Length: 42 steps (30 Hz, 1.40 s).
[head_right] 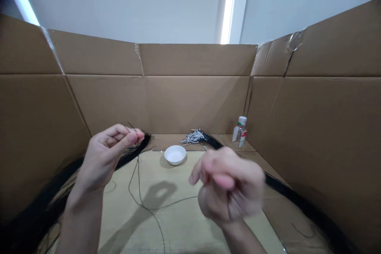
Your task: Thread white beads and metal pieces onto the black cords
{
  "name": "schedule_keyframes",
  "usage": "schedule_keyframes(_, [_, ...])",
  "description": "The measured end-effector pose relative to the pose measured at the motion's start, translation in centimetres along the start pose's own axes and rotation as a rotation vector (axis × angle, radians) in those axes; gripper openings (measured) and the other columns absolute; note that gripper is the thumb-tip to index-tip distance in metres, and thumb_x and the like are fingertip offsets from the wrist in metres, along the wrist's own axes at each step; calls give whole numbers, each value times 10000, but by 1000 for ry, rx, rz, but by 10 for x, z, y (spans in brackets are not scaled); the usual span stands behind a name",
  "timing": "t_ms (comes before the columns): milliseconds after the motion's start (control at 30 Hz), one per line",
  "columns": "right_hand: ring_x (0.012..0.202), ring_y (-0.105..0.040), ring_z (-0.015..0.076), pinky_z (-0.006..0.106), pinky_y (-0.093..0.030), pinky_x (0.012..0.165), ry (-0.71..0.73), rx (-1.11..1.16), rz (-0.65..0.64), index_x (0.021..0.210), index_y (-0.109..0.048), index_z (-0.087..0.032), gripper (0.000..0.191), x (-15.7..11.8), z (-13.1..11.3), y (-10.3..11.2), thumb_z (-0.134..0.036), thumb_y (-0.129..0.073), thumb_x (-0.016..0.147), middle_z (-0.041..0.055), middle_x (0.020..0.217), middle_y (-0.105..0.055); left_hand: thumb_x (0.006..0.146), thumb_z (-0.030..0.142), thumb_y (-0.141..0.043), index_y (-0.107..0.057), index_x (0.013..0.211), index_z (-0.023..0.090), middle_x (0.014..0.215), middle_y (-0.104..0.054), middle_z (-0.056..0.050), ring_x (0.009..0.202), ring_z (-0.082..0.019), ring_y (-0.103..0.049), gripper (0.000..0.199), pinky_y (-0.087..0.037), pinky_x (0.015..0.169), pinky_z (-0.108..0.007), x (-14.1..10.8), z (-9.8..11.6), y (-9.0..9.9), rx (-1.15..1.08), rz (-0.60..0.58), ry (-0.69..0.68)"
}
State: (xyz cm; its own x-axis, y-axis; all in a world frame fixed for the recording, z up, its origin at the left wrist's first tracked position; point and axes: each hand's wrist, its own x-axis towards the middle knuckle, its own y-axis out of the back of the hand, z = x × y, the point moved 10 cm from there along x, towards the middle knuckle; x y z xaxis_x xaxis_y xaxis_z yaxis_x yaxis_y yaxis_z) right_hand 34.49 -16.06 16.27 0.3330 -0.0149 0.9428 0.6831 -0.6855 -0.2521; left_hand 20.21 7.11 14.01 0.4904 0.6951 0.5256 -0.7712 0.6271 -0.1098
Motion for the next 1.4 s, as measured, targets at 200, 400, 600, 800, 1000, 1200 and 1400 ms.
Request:
schedule_keyframes(200, [523, -563, 90, 221, -463, 500, -454, 42, -223, 751, -586, -205, 422, -9, 70, -44, -464, -561, 1083, -28, 603, -571, 888, 317, -838, -702, 795, 186, 894, -789, -11, 883, -108, -733, 211, -555, 809, -170, -5, -10, -32, -9, -216, 132])
schedule_keyframes(400, [1023, -705, 164, 273, -562, 823, -663, 47, -473, 1050, -811, -280, 162, -26, 93, -68, -403, -731, 981, 33, 1136, -749, 929, 342, -788, -697, 804, 173, 801, -702, 7, 772, -96, -644, 229, -504, 719, -182, -7, -17, -49, 59, -351, 144])
schedule_keyframes(600, [929, -707, 185, 291, -542, 759, -821, 195, -462, 892, -825, -237, 166, -35, 116, -68, -401, -837, 869, 50, 1007, -781, 945, 325, -753, -721, 811, 178, 790, -688, -2, 766, -121, -623, 202, -488, 726, -219, -4, -24, -54, 163, -404, 163])
schedule_keyframes(800, [771, -665, 160, 282, -526, 693, -918, 272, -426, 850, -776, -208, 218, -44, 126, -68, -420, -824, 872, 31, 844, -732, 926, 361, -756, -726, 827, 173, 810, -693, -25, 766, -146, -627, 215, -490, 709, -244, -1, -30, -57, 209, -390, 190])
schedule_keyframes(1000, [735, -665, 140, 259, -533, 685, -862, 252, -362, 858, -772, -213, 197, -42, 132, -66, -402, -819, 885, 17, 807, -728, 920, 353, -756, -724, 847, 165, 840, -701, -33, 792, -149, -637, 204, -492, 721, -240, -1, -34, -60, 199, -377, 216])
schedule_keyframes(1200, [782, -644, 139, 259, -510, 707, -955, 332, -489, 894, -824, -228, 222, -55, 141, -77, -446, -786, 913, 26, 861, -744, 935, 338, -742, -718, 838, 169, 829, -681, -16, 784, -131, -610, 196, -472, 738, -228, -1, -37, -61, 178, -405, 225])
schedule_keyframes(1400, [807, -711, 177, 300, -577, 699, -886, 314, -418, 890, -853, -279, 138, -49, 141, -71, -409, -852, 844, 48, 1004, -801, 954, 386, -722, -726, 863, 171, 863, -681, -22, 832, -143, -609, 234, -458, 774, -243, -3, -43, -61, 207, -452, 255])
